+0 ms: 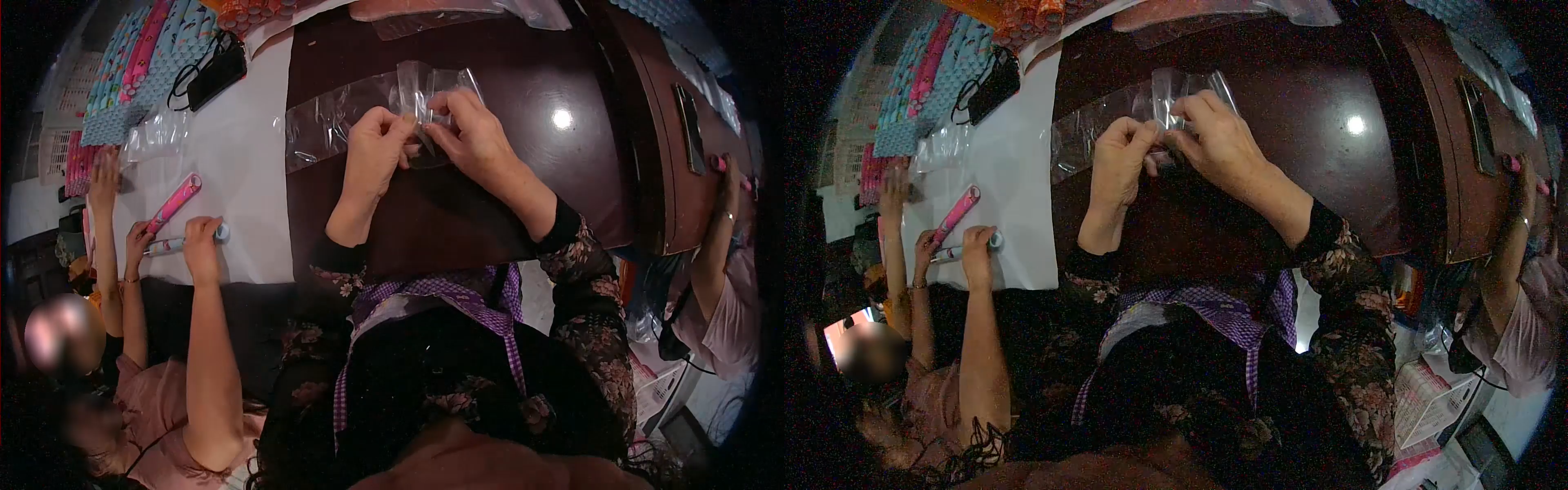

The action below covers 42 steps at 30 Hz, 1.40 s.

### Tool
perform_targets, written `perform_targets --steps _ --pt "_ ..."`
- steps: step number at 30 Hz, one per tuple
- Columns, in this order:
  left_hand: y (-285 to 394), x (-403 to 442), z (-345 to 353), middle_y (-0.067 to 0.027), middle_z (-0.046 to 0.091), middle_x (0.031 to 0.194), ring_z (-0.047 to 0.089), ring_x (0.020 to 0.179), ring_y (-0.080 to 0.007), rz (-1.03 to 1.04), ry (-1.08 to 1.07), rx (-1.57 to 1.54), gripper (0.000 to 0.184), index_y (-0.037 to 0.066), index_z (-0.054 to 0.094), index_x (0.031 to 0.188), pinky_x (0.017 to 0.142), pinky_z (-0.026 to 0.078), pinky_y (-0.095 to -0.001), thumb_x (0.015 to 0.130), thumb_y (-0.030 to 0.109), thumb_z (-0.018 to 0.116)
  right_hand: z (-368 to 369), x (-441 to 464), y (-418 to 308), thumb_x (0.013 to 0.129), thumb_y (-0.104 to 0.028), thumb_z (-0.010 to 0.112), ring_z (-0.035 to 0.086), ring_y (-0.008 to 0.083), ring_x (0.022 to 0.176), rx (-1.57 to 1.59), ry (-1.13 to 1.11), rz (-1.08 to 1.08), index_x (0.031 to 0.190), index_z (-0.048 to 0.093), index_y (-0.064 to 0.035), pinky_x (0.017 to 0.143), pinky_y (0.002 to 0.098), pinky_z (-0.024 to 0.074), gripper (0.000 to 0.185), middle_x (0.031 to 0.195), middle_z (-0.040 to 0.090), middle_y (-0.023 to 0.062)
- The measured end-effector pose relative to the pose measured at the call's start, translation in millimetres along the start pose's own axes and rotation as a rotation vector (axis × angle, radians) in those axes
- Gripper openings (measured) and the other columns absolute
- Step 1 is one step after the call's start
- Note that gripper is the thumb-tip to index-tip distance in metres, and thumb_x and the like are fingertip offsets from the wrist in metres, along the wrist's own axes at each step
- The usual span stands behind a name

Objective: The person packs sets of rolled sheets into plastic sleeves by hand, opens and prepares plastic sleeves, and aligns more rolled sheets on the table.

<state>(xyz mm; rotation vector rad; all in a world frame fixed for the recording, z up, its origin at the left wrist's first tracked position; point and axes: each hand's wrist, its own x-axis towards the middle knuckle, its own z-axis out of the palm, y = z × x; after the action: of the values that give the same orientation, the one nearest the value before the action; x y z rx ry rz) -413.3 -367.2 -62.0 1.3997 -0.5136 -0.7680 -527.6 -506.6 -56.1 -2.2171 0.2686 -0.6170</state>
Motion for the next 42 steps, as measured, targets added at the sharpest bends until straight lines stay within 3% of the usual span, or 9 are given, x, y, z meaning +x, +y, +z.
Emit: perform_targets --steps 5,8,11,16,18,28,32,34,42 --pt "2.3 -4.0 4.6 -0.0005 0.06 0.087 0.055 0.07 -0.0076 0.057 -0.229 0.026 0.012 0.003 0.061 0.09 0.063 0.047 -0.0242 0.093 0.014 0.063 -11.8 9.6 5.6 0.079 -0.009 0.072 0.056 0.0352 0.107 -0.196 0.174 -0.299 0.124 0.054 -0.006 0.098 0.0435 0.0395 0.049 0.115 0.059 0.0154" --pt "4.8 -7.6 0.6 0.0002 0.059 0.085 0.056 0.072 -0.0075 0.038 -0.385 0.078 0.014 0.005 0.06 0.091 0.063 0.048 -0.0238 0.094 0.018 0.063 -15.1 8.2 10.5 0.083 -0.009 0.066 0.058 0.0303 0.104 -0.078 -0.096 -0.153 0.132 0.052 -0.0112 0.098 0.0408 0.0366 0.051 0.107 0.064 0.0113" --pt "0.4 -6.7 -3.1 -0.0011 0.063 0.089 0.058 0.078 -0.0083 0.074 -0.345 0.065 0.021 0.004 0.061 0.097 0.066 0.048 -0.0241 0.096 0.025 0.062 -10.0 7.8 28.3 0.086 -0.009 0.064 0.062 0.0287 0.09 -0.024 -0.122 -0.15 0.104 0.067 -0.0072 0.093 0.0398 0.0401 0.018 0.088 0.067 0.0084" --pt "1.5 14.2 -67.2 -0.0098 0.067 0.086 0.061 0.079 -0.0149 0.516 0.43 0.72 0.018 -0.001 0.066 0.098 0.072 0.049 -0.0286 0.092 0.016 0.063 -12.6 0.9 24.2 0.084 -0.005 0.066 0.063 0.0281 0.08 0.06 0.009 0.001 0.09 0.067 -0.0045 0.08 0.0373 0.047 0.007 0.084 0.066 0.011" --pt "2.0 27.4 -112.3 -0.0179 0.068 0.09 0.065 0.083 -0.0295 0.518 0.736 0.949 0.03 -0.004 0.067 0.096 0.076 0.051 -0.0372 0.088 0.025 0.065 -11.4 0.4 26.1 0.084 -0.005 0.065 0.063 0.0279 0.082 0.054 0.016 0.006 0.091 0.067 -0.005 0.082 0.0376 0.0459 0.007 0.085 0.066 0.0107" --pt "-20.0 61.0 -142.8 -0.0187 0.065 0.081 0.062 0.076 -0.0324 0.278 0.614 1.364 0.025 -0.002 0.07 0.09 0.072 0.049 -0.0413 0.085 0.022 0.068 -8.8 -4.8 40.3 0.086 -0.008 0.064 0.061 0.0269 0.09 -0.049 0.044 -0.058 0.095 0.066 -0.0073 0.092 0.0402 0.0392 0.009 0.087 0.065 0.0075" --pt "-16.3 58.1 -150.8 -0.011 0.064 0.079 0.059 0.071 -0.0223 0.237 0.552 0.955 0.021 -0.002 0.068 0.096 0.069 0.048 -0.035 0.087 0.016 0.066 -9.3 -5.7 43.6 0.086 -0.007 0.064 0.061 0.0266 0.09 -0.035 0.05 -0.056 0.095 0.066 -0.0071 0.093 0.0402 0.0389 0.009 0.087 0.065 0.0077" --pt "-7.5 50.1 -146.0 -0.0053 0.062 0.077 0.054 0.07 -0.0145 0.115 0.437 0.316 0.02 -0.004 0.065 0.099 0.066 0.046 -0.0292 0.09 0.013 0.064 -9.8 -6.6 42.6 0.086 -0.006 0.063 0.061 0.0267 0.091 -0.076 0.093 -0.088 0.094 0.066 -0.0069 0.093 0.0405 0.0387 0.009 0.088 0.065 0.0081" --pt "13.3 24.3 -109.9 -0.0049 0.062 0.073 0.054 0.06 -0.0092 -0.043 0.31 0.244 0.016 -0.002 0.064 0.089 0.049 0.042 -0.0226 0.089 0.013 0.065 -11.6 -13.5 54.7 0.086 -0.008 0.064 0.061 0.028 0.091 -0.068 0.139 -0.057 0.094 0.066 -0.0063 0.092 0.0406 0.0395 0.009 0.09 0.066 0.0087"
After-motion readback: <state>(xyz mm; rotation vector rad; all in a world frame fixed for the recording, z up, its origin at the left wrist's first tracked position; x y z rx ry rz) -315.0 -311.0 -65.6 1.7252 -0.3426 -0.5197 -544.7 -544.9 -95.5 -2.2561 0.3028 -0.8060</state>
